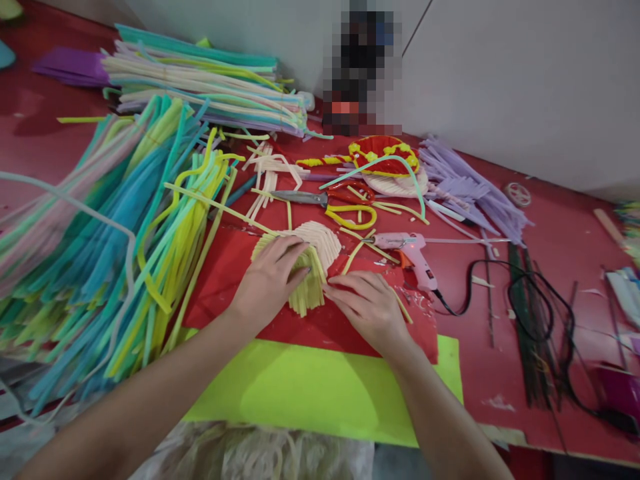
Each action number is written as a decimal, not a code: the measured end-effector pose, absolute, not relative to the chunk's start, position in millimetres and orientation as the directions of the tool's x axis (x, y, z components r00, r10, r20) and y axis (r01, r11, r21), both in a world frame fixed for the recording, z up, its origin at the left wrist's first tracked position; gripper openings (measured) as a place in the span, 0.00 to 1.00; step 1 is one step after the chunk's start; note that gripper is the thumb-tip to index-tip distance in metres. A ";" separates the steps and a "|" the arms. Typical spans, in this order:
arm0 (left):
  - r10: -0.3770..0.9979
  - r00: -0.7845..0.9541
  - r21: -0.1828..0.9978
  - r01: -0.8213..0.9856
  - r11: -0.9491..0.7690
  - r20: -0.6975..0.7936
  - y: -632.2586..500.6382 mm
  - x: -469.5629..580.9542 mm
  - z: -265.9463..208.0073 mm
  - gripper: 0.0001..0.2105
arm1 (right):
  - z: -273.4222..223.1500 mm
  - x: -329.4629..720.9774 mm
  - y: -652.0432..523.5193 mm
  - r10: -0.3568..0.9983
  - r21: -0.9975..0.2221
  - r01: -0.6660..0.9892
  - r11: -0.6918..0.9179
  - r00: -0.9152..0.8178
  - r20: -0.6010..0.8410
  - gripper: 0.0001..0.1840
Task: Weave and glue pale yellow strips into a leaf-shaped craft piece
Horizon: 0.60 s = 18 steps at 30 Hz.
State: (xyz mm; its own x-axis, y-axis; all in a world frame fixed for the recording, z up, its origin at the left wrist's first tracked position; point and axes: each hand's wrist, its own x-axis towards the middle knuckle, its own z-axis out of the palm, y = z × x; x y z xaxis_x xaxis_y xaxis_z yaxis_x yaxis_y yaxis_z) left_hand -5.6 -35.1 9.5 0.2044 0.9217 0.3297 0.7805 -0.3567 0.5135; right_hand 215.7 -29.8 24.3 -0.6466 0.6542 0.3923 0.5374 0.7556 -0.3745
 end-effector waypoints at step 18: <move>0.936 0.211 0.512 0.792 -0.333 0.283 -35.8 -5.2 11.5 0.16 | 26.1 217.0 -30.6 0.602 -0.308 0.519 0.797 -0.716 0.354 0.11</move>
